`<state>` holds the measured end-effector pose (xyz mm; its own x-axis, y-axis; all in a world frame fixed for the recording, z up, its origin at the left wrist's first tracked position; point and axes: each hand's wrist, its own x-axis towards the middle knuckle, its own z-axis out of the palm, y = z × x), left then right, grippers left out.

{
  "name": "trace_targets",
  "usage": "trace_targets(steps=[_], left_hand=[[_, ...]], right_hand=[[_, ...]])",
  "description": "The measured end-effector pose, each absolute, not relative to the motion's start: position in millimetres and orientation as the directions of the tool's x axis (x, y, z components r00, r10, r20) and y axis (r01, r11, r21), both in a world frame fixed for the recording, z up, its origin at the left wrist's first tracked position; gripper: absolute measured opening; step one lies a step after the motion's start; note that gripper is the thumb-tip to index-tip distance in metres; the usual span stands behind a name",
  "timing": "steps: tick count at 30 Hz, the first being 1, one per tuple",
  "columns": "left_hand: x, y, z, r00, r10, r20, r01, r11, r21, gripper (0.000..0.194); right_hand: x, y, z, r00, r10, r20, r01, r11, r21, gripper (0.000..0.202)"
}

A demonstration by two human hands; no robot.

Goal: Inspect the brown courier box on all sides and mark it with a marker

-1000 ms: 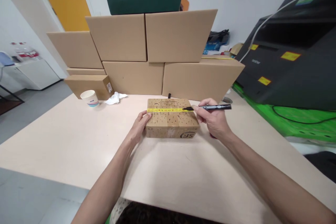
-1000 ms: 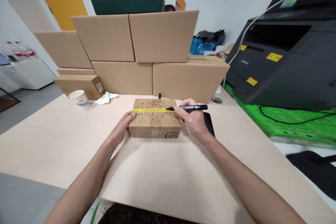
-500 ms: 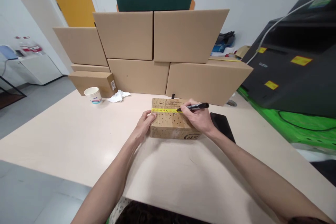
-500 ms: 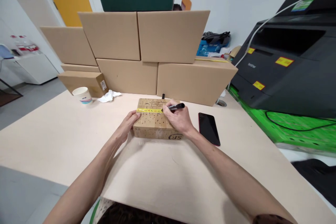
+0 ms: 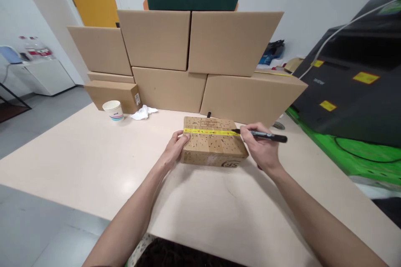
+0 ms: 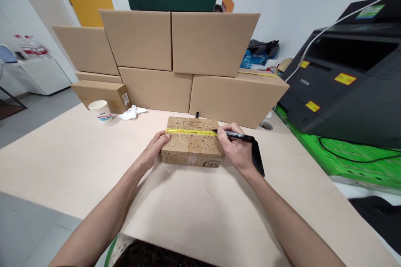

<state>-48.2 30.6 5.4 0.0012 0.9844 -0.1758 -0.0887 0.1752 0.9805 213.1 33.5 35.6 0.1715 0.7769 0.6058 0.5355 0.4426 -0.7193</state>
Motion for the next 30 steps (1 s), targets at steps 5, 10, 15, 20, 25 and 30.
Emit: trace_targets(steps=[5, 10, 15, 20, 25, 30], left_hand=[[-45, 29, 10, -0.016, 0.983, -0.185, -0.103, 0.183, 0.978, 0.046], [-44, 29, 12, -0.042, 0.981, -0.188, -0.102, 0.183, 0.978, 0.044], [-46, 30, 12, -0.051, 0.981, -0.187, -0.095, 0.181, 0.979, 0.048], [-47, 30, 12, -0.03, 0.983, -0.181, -0.113, 0.177, 0.978, 0.051], [-47, 30, 10, -0.039, 0.983, -0.179, -0.118, 0.174, 0.978, 0.051], [-47, 32, 7, -0.039, 0.983, -0.18, -0.12, 0.174, 0.977, 0.051]], right_hand=[[258, 9, 3, 0.1, 0.735, 0.67, 0.729, 0.404, -0.552, 0.015], [277, -10, -33, -0.32, 0.828, 0.46, 0.793, 0.5, -0.349, 0.023], [274, -9, -44, -0.441, 0.858, 0.263, 0.8, 0.509, -0.318, 0.037], [281, 0, -32, -0.135, 0.968, 0.212, 0.973, 0.169, -0.154, 0.04], [296, 14, -24, 0.301, 0.953, 0.041, 0.953, -0.299, -0.038, 0.077], [315, 32, -27, 0.427, 0.901, -0.068, 0.883, -0.432, -0.182, 0.101]])
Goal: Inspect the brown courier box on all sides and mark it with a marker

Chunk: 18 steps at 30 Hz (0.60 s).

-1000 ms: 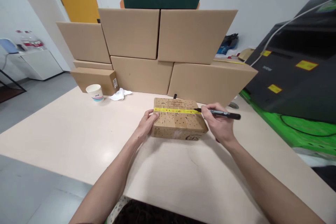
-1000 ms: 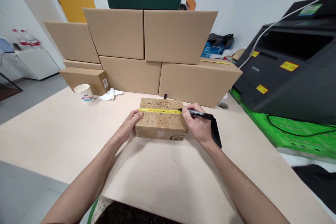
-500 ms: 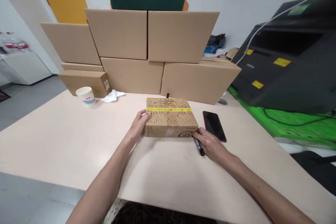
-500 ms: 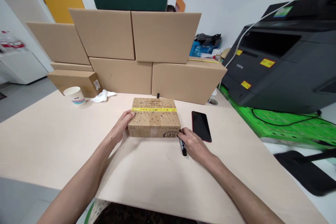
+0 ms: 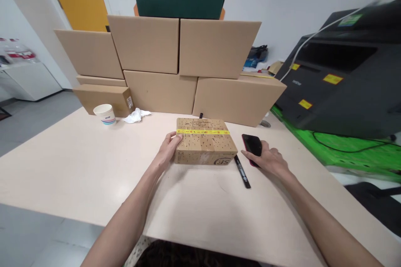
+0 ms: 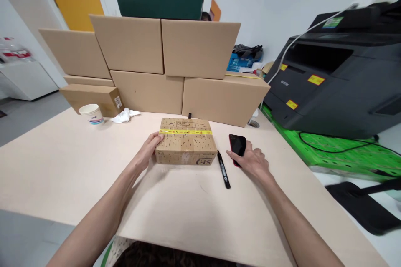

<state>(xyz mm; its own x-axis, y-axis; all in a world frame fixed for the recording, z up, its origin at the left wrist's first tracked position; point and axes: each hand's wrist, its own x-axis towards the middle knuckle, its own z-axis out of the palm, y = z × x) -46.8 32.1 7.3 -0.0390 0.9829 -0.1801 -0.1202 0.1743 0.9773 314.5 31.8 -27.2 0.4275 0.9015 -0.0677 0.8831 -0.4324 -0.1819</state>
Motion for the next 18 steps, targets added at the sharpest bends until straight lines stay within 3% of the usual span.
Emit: trace_targets(steps=[4, 6, 9, 12, 14, 18], left_hand=[[-46, 32, 7, -0.049, 0.981, -0.186, -0.135, 0.178, 0.975, 0.049], [-45, 32, 6, -0.044, 0.983, -0.18, -0.141, 0.172, 0.975, 0.049], [-46, 33, 2, -0.043, 0.986, -0.16, -0.133, 0.153, 0.979, 0.054], [-46, 35, -2, -0.089, 0.987, -0.132, -0.113, 0.121, 0.986, 0.063], [-46, 34, -3, -0.189, 0.982, -0.022, -0.028, 0.017, 0.999, 0.061], [-46, 21, 7, -0.368, 0.833, 0.413, 0.247, -0.341, 0.907, 0.041]], right_hand=[[331, 43, -31, 0.467, 0.879, -0.096, 0.799, -0.466, -0.38, 0.119], [335, 45, -34, 0.507, 0.859, -0.07, 0.705, -0.46, -0.539, 0.118], [334, 46, -39, 0.579, 0.815, -0.025, 0.46, -0.352, -0.815, 0.086], [323, 42, -44, 0.577, 0.817, 0.009, 0.282, -0.188, -0.941, 0.061], [312, 40, -45, 0.579, 0.814, 0.047, 0.213, -0.096, -0.972, 0.059], [284, 35, -31, 0.606, 0.785, 0.129, 0.06, 0.116, -0.991, 0.064]])
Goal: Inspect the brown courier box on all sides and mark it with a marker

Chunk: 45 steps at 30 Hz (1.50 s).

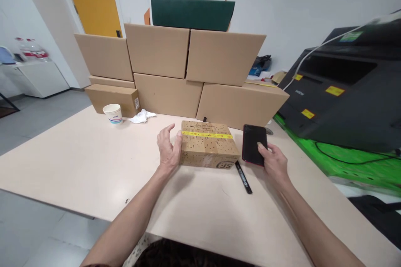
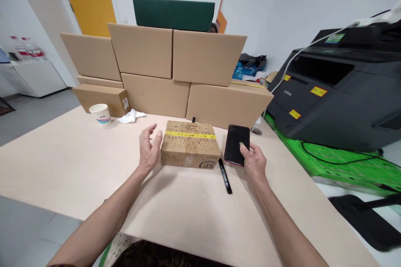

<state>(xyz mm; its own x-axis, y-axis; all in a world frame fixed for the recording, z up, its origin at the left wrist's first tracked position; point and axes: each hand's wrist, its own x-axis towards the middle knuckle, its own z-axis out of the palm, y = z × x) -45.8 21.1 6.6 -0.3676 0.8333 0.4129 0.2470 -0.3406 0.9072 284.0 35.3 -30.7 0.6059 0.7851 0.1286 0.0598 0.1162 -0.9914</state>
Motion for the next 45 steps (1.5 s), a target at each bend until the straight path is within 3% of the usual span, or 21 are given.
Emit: trace_targets(steps=[3, 7, 10, 13, 18, 22, 26, 31, 37, 45], left_hand=[[-40, 4, 15, -0.268, 0.824, 0.499, 0.218, -0.453, 0.865, 0.033], [-24, -15, 16, 0.125, 0.912, 0.391, 0.117, -0.405, 0.907, 0.036], [-12, -20, 11, 0.341, 0.898, 0.277, 0.069, -0.318, 0.946, 0.05], [-4, -21, 8, 0.45, 0.873, 0.189, -0.071, -0.176, 0.982, 0.069], [0, -24, 14, 0.451, 0.879, 0.157, -0.293, -0.02, 0.956, 0.085], [-1, -25, 21, 0.411, 0.901, 0.139, -0.334, 0.007, 0.942, 0.097], [-6, -20, 23, 0.364, 0.921, 0.138, -0.337, -0.008, 0.942, 0.096], [-17, -11, 22, 0.436, 0.892, 0.119, -0.281, 0.009, 0.96, 0.099], [-26, -9, 24, 0.466, 0.876, 0.12, -0.232, -0.01, 0.973, 0.089], [-26, -7, 20, 0.46, 0.877, 0.14, -0.288, -0.002, 0.958, 0.085]], right_hand=[[256, 28, -11, 0.585, 0.794, 0.165, -0.147, 0.304, -0.941, 0.061], [216, 12, 11, 0.437, 0.876, 0.206, -0.235, 0.332, -0.914, 0.056], [190, -1, 19, 0.356, 0.909, 0.216, -0.273, 0.322, -0.906, 0.058], [171, -10, 23, 0.289, 0.929, 0.229, -0.273, 0.309, -0.911, 0.062], [154, -20, 26, 0.211, 0.951, 0.225, -0.217, 0.27, -0.938, 0.062], [148, -24, 28, 0.161, 0.958, 0.238, -0.183, 0.266, -0.946, 0.064], [144, -23, 28, 0.148, 0.954, 0.26, -0.163, 0.283, -0.945, 0.066], [143, -21, 22, 0.169, 0.963, 0.208, -0.163, 0.235, -0.958, 0.074], [139, -22, 21, 0.16, 0.978, 0.136, -0.125, 0.156, -0.98, 0.081], [138, -22, 24, 0.117, 0.982, 0.146, -0.093, 0.158, -0.983, 0.083]])
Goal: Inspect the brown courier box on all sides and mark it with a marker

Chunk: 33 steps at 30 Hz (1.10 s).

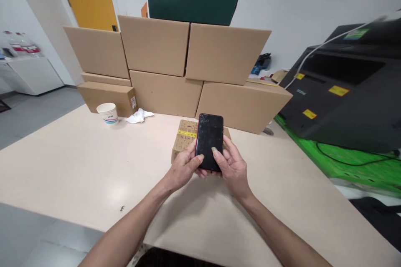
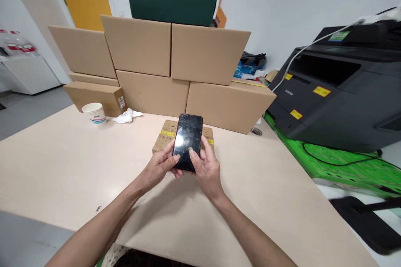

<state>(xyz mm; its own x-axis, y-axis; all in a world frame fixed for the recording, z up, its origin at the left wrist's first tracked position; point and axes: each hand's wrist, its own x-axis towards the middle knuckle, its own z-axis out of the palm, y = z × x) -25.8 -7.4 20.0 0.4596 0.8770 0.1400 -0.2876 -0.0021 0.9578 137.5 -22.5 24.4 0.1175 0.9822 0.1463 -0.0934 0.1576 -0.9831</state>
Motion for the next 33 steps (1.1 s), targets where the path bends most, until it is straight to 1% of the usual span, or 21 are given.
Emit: trace_targets(steps=[4, 11, 16, 20, 22, 24, 27, 30, 31, 33], left_hand=[[-25, -6, 18, 0.467, 0.873, 0.14, -0.32, 0.019, 0.947, 0.09], [-24, -4, 16, 0.476, 0.867, 0.148, -0.337, 0.024, 0.941, 0.085], [-25, -4, 16, 0.479, 0.866, 0.143, -0.342, 0.034, 0.939, 0.087], [-23, -6, 17, 0.452, 0.885, 0.111, -0.302, 0.034, 0.953, 0.092], [-23, -7, 19, 0.401, 0.912, 0.08, -0.286, 0.041, 0.957, 0.096], [-23, -7, 22, 0.325, 0.944, 0.063, -0.299, 0.04, 0.954, 0.097], [-26, -7, 29, 0.181, 0.979, 0.099, -0.346, -0.031, 0.938, 0.084], [-29, -6, 35, 0.037, 0.986, 0.16, -0.379, -0.135, 0.915, 0.069], [-31, -6, 37, -0.002, 0.985, 0.175, -0.386, -0.162, 0.908, 0.065], [-32, -4, 38, -0.056, 0.98, 0.19, -0.394, -0.196, 0.898, 0.058]], right_hand=[[137, -24, 25, 0.103, 0.985, 0.141, -0.092, 0.15, -0.984, 0.087], [139, -23, 24, 0.08, 0.986, 0.149, -0.14, 0.159, -0.977, 0.087], [141, -21, 20, 0.077, 0.986, 0.147, -0.232, 0.161, -0.959, 0.088], [144, -19, 23, 0.119, 0.99, 0.08, -0.37, 0.119, -0.922, 0.085], [152, -18, 25, 0.173, 0.984, 0.039, -0.429, 0.111, -0.897, 0.08], [167, -14, 26, 0.269, 0.963, 0.018, -0.444, 0.141, -0.885, 0.076], [200, -6, 22, 0.444, 0.896, 0.009, -0.408, 0.211, -0.888, 0.072], [238, 4, 10, 0.54, 0.841, 0.017, -0.353, 0.245, -0.903, 0.063], [249, 7, 4, 0.572, 0.82, 0.003, -0.324, 0.229, -0.918, 0.058], [269, 13, -7, 0.612, 0.788, -0.07, -0.271, 0.126, -0.954, 0.048]])
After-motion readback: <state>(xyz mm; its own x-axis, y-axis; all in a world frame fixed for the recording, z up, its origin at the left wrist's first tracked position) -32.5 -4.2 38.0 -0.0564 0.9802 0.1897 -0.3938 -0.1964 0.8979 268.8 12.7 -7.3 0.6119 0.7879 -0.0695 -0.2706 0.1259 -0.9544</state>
